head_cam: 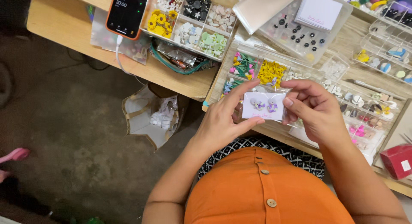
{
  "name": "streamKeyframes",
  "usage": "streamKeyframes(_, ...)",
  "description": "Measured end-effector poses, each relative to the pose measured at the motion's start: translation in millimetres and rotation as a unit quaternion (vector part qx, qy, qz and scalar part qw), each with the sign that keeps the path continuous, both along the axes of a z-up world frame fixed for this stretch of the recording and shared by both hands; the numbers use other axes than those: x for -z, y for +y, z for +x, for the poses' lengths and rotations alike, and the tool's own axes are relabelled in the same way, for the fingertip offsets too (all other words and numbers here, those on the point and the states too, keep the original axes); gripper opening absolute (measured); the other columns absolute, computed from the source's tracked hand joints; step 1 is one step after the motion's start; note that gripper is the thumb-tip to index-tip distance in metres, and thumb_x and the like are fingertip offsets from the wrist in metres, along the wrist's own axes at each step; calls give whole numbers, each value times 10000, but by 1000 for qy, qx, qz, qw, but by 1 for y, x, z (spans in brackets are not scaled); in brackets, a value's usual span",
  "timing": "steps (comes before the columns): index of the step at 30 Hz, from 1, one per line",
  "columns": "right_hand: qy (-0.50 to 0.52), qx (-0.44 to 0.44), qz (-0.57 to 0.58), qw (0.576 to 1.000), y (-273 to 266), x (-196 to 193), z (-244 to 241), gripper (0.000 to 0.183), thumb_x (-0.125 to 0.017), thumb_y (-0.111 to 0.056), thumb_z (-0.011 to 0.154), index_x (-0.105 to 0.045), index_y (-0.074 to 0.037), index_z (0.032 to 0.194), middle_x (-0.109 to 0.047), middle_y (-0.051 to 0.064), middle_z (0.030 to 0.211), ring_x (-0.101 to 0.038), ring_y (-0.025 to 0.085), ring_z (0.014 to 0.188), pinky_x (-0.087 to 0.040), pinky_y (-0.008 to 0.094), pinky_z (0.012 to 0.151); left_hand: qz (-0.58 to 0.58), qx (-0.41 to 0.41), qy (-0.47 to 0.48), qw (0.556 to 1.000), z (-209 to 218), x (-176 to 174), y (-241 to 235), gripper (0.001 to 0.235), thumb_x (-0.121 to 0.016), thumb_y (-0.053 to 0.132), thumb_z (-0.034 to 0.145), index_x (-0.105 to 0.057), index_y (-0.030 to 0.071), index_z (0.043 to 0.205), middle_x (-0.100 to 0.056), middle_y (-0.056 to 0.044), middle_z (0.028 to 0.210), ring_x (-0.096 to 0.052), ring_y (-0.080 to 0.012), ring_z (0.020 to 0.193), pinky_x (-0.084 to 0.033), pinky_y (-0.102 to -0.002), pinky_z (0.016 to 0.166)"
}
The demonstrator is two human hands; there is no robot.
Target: The person assembles small decorative items onto white display cards, then places the cards into clear plastic bags. They use a pointed tool to adjust the items on the cards and handle the bags to seal them. The process is repeated for multiple units.
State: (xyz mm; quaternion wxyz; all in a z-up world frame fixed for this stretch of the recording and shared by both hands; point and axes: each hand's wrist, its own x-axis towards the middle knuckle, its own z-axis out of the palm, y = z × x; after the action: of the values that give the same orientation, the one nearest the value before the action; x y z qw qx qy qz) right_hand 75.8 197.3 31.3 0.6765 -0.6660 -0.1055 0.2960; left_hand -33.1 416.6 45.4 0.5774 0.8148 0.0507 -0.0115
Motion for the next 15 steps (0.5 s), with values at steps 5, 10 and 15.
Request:
streamKeyframes(5,-3,10,-6,1000,-2,-1,5,350,-690,-75,931,-636,-5,1269,-596,46,728,-614,142,513,-508,188,528,6,11,8,1000,10,0,-1,688,-727,410,869,-422,274,1470,-593,19,1491,-675,-200,842,-556,-314,723)
streamKeyframes(10,-16,10,-9,1000,-7,1,7,346,-676,-74,942,-636,-8,1280,-614,48,734,-627,134,543,-554,202,568,2,23,-10,1000,13,1,-2,669,-714,401,895,-413,236,1469,-565,3,1520,-716,-192,1038,-586,-302,719)
streamKeyframes(15,10,59,-8,998,-17,8,10,182,-709,-80,934,-670,17,1083,-633,87,706,-613,149,518,-563,243,507,78,36,-108,990,13,0,-7,634,-698,374,971,-408,145,1485,-576,-31,1503,-663,-227,1313,-550,-363,1026)
